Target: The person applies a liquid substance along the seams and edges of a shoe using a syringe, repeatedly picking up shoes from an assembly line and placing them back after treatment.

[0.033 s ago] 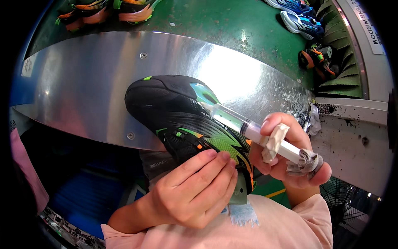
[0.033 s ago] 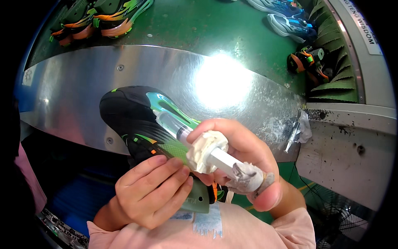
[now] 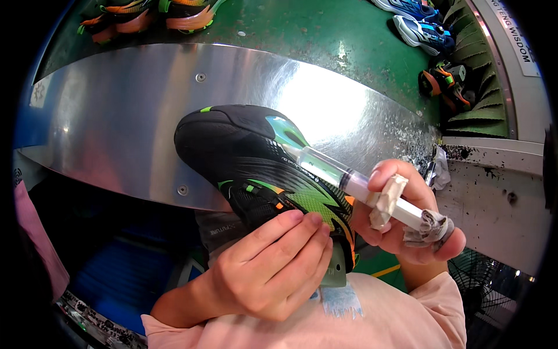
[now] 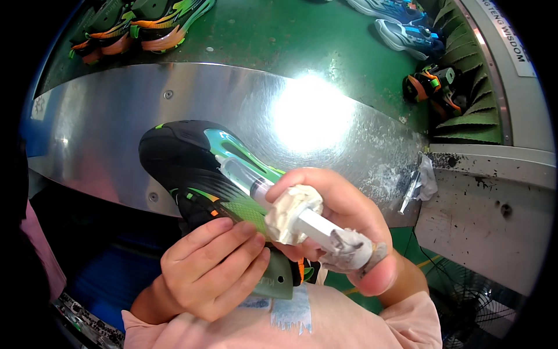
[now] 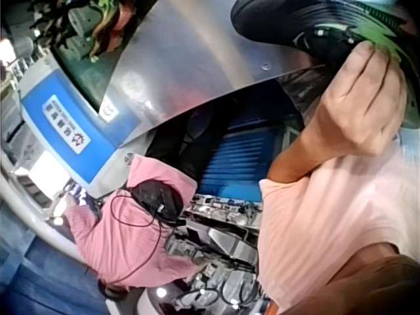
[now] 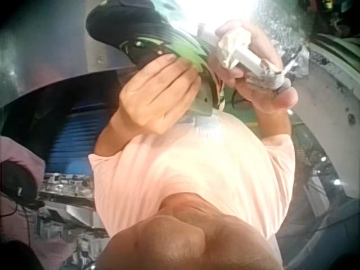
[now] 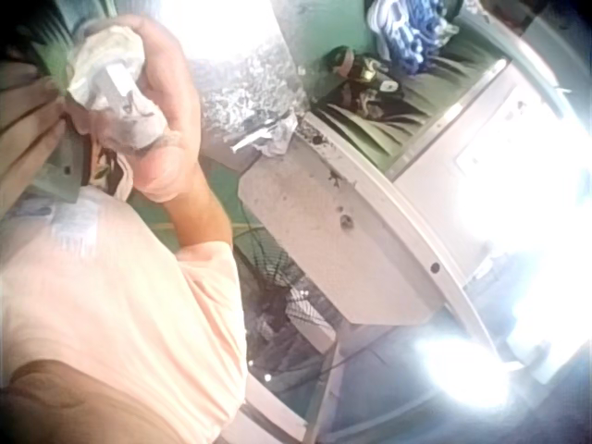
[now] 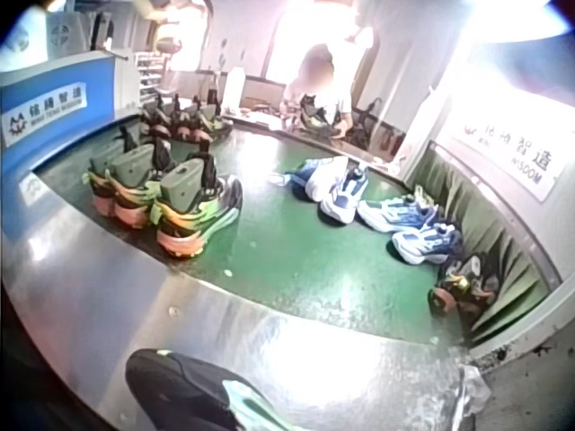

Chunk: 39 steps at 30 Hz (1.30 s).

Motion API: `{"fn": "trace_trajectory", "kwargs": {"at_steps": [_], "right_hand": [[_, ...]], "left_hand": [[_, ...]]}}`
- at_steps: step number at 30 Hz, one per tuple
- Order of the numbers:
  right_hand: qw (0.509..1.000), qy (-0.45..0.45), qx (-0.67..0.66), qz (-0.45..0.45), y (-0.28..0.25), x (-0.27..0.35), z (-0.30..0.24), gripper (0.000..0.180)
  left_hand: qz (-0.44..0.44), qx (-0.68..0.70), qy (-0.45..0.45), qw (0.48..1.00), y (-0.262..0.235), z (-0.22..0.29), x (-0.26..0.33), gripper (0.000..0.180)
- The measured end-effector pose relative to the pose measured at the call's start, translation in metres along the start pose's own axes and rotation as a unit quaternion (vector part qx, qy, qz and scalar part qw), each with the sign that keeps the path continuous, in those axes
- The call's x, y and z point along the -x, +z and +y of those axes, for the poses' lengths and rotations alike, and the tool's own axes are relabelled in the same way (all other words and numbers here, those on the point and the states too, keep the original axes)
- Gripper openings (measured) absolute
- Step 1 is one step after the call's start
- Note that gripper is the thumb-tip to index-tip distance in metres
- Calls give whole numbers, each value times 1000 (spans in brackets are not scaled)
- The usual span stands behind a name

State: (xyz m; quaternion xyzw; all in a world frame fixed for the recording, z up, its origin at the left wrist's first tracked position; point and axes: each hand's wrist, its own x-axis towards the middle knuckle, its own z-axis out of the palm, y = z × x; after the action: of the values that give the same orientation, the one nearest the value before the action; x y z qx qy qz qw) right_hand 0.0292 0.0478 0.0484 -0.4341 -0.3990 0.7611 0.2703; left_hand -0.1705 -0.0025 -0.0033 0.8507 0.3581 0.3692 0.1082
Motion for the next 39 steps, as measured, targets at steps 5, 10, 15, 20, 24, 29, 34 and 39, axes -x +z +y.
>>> {"fn": "trace_trajectory", "kwargs": {"at_steps": [5,10,15,20,24,29,34,39], "right_hand": [[995,-61,-72,-21,-10,7,17,118],[990,-103,-90,-41,-21,15,28,108],[984,-116,-115,-65,-34,28,40,86],[975,-136,-166,-65,-27,42,46,106],[977,-130,-161,-53,-28,55,45,110],[995,-57,-83,-13,-22,68,23,112],[992,85,48,75,3,72,-12,113],[958,178,183,130,29,44,-53,113]], "left_hand": [[-4,4,-2,1000,-2,1,1,16],[-12,-10,-1,1000,-8,0,4,15],[-9,-23,18,1000,-11,-4,15,12],[-27,-24,31,999,-19,-5,28,11],[-22,-33,51,998,-18,-7,38,12],[-7,-35,71,997,-14,-10,42,13],[36,-76,84,993,-5,-14,45,14],[28,-70,87,993,-6,-13,44,14]]}}
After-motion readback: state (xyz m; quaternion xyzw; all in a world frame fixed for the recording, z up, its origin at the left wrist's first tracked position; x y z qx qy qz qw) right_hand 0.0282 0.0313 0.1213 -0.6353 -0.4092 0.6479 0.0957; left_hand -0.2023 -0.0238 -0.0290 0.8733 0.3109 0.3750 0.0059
